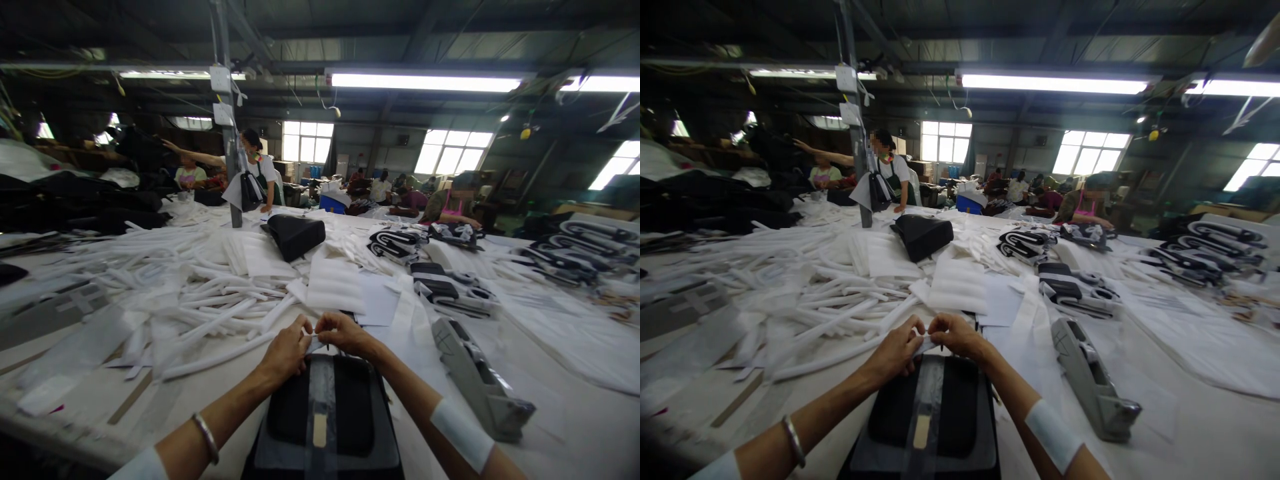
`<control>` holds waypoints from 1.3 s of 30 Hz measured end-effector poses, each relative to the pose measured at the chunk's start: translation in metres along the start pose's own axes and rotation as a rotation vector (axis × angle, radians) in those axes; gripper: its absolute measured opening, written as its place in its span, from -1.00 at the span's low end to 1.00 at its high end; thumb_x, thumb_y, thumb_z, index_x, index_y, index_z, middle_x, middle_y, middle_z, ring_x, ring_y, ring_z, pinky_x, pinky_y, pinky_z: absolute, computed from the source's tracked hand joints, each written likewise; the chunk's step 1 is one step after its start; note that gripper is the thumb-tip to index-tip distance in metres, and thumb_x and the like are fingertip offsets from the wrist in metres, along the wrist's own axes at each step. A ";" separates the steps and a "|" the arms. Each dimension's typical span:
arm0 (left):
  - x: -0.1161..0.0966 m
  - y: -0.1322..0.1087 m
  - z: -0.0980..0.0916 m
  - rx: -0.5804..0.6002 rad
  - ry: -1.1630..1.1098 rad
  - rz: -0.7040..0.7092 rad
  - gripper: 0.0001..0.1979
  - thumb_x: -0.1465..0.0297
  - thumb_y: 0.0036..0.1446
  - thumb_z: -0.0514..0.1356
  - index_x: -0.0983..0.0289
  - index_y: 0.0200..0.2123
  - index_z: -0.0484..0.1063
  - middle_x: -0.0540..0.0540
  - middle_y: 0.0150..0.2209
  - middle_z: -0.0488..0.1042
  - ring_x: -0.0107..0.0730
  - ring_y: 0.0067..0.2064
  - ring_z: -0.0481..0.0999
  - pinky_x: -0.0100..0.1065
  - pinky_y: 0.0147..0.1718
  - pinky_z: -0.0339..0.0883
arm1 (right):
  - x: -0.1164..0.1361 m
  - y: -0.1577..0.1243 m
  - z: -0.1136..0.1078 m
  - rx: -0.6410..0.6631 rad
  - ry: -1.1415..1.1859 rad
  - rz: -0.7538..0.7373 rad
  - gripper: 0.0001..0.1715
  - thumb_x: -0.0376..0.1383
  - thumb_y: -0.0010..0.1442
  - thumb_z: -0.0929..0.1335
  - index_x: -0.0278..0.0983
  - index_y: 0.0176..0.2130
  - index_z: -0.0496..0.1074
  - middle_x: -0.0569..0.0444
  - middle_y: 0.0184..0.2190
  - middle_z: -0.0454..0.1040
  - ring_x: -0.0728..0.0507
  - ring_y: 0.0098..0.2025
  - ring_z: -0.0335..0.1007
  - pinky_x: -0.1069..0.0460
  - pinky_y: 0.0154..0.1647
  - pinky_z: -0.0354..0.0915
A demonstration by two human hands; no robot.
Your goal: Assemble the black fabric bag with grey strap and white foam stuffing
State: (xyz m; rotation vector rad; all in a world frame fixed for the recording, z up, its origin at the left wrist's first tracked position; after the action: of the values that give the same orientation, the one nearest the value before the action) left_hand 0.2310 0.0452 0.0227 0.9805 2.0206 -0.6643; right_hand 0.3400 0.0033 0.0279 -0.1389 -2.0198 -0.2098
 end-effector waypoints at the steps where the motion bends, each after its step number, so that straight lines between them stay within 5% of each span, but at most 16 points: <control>1: -0.004 -0.002 -0.001 -0.013 0.022 0.032 -0.82 0.39 0.26 -0.06 0.21 -0.11 0.26 -0.04 -0.51 0.44 -0.48 -0.63 0.44 -0.56 -0.68 0.16 | -0.001 0.000 0.000 0.002 0.013 -0.006 -0.87 -0.35 -0.01 0.40 -0.28 -0.34 0.47 0.18 -0.47 0.44 -0.01 -0.40 0.31 0.09 -0.31 0.27; 5: -0.017 -0.010 -0.005 -0.044 0.209 0.075 -0.78 0.34 0.29 -0.03 0.19 -0.16 0.39 -0.02 -0.56 0.45 -0.38 -0.51 0.51 -0.46 -0.47 0.25 | -0.001 0.000 0.004 0.034 0.047 -0.027 -0.82 -0.24 0.04 0.42 -0.28 -0.33 0.44 0.16 -0.44 0.44 -0.02 -0.39 0.32 0.08 -0.32 0.29; 12: -0.030 -0.014 -0.013 -0.103 0.411 0.131 -0.83 0.36 0.08 0.17 0.18 -0.21 0.44 0.08 -0.21 0.58 -0.16 -0.12 0.55 -0.34 -0.21 0.26 | 0.002 -0.001 0.009 0.079 -0.012 -0.038 -0.91 -0.35 0.07 0.36 -0.29 -0.32 0.44 0.15 -0.41 0.48 -0.03 -0.37 0.37 0.08 -0.30 0.30; 17: -0.026 -0.013 -0.009 -0.093 0.502 0.109 -0.76 0.44 0.04 0.15 0.18 -0.17 0.41 0.08 -0.20 0.58 -0.15 -0.09 0.55 -0.33 -0.21 0.25 | 0.014 -0.008 0.008 0.103 -0.167 -0.060 -0.72 -0.49 0.01 0.29 -0.25 -0.29 0.50 0.15 -0.36 0.54 -0.05 -0.30 0.42 0.05 -0.18 0.30; 23: -0.025 -0.014 -0.005 -0.096 0.557 0.115 -0.78 0.45 0.12 0.11 0.24 -0.13 0.37 0.13 -0.15 0.57 -0.14 -0.06 0.54 -0.29 -0.16 0.27 | 0.035 -0.017 0.007 0.086 -0.399 -0.148 -0.67 -0.41 -0.09 0.47 -0.19 -0.24 0.52 0.15 -0.28 0.55 -0.14 -0.16 0.41 -0.05 0.01 0.21; 30: -0.026 -0.014 -0.004 -0.102 0.659 0.104 -0.79 0.45 0.17 0.12 0.23 -0.10 0.36 0.13 -0.15 0.57 -0.16 -0.08 0.55 -0.30 -0.17 0.31 | 0.035 -0.013 0.011 -0.016 -0.595 -0.257 -0.85 -0.40 -0.03 0.49 -0.22 -0.35 0.56 0.08 -0.36 0.52 -0.17 -0.18 0.35 -0.10 0.07 0.15; 39: -0.029 -0.014 -0.001 -0.070 0.726 0.166 -0.80 0.33 0.24 0.09 0.20 -0.20 0.50 0.12 -0.16 0.55 -0.19 -0.12 0.56 -0.31 -0.20 0.34 | 0.035 -0.021 0.007 0.002 -0.655 -0.300 -0.92 -0.24 0.09 0.50 -0.14 -0.32 0.58 0.13 -0.28 0.58 -0.12 -0.12 0.44 -0.22 0.34 -0.19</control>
State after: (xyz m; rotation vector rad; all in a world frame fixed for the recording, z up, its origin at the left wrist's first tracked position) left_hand 0.2311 0.0261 0.0491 1.4734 2.5064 -0.1394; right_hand 0.3146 -0.0157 0.0550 0.1174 -2.6915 -0.3889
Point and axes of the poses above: each hand's wrist, its own y-axis towards the middle knuckle, its own z-axis out of the palm, x = y × z, the point moved 10 cm from there along y, towards the middle knuckle
